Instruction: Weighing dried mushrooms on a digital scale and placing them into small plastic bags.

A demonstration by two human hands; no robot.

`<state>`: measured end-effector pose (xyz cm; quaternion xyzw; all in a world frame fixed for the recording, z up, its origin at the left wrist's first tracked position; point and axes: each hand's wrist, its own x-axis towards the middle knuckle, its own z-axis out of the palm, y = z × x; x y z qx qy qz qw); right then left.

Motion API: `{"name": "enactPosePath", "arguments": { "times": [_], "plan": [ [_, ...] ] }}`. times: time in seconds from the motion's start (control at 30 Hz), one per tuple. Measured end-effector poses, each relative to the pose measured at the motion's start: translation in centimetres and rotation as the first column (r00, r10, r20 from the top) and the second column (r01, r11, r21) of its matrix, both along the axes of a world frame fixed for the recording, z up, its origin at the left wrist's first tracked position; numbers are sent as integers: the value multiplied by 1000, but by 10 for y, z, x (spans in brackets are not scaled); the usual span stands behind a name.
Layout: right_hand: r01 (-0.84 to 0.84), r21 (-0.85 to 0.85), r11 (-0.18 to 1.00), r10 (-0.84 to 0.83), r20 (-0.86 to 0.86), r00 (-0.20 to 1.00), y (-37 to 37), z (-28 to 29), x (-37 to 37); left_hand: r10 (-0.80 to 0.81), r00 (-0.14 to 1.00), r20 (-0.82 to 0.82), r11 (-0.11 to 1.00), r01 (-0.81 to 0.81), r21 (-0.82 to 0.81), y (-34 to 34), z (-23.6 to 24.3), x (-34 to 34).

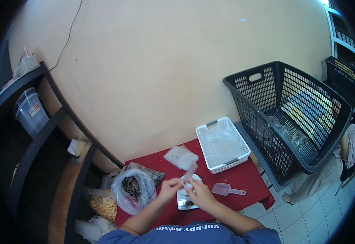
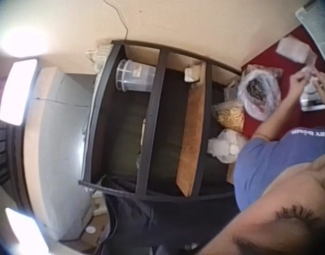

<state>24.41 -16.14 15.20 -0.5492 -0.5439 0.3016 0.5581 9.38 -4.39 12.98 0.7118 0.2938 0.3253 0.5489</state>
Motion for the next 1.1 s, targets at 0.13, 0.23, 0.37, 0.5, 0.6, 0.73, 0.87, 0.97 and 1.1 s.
{"name": "enactPosePath", "arguments": {
  "times": [0.13,0.23,0.37,0.5,0.6,0.73,0.87,0.97,1.1],
  "plan": [
    [-61,28,998,56,138,989,-3,-3,-15,67,997,-35,986,-71,-151,-39,3,-19],
    [-101,40,994,96,98,991,-3,-17,-23,183,978,-98,964,-198,-179,-50,-2,-26],
    [-107,23,994,103,124,987,-4,-8,-27,219,973,-67,961,-227,-157,-51,-16,-34],
    [-56,56,997,47,153,987,-4,-11,-27,181,979,-89,968,-194,-161,-50,-12,-32],
    [62,-30,998,-62,19,998,-8,-3,-31,167,986,-6,979,-167,-116,-52,-14,-26],
    [240,64,969,-244,49,969,-3,-18,-28,367,905,214,924,-328,-196,-65,-11,-12],
    [171,261,950,-244,279,929,-7,-6,-29,483,848,220,849,-515,119,-59,-20,-8],
    [148,369,918,-261,280,924,-9,-2,-39,431,880,201,770,-474,427,-64,-12,-11],
    [145,209,967,-183,176,967,-8,1,-35,257,942,217,704,-336,625,-69,18,-11]
  ]
}}
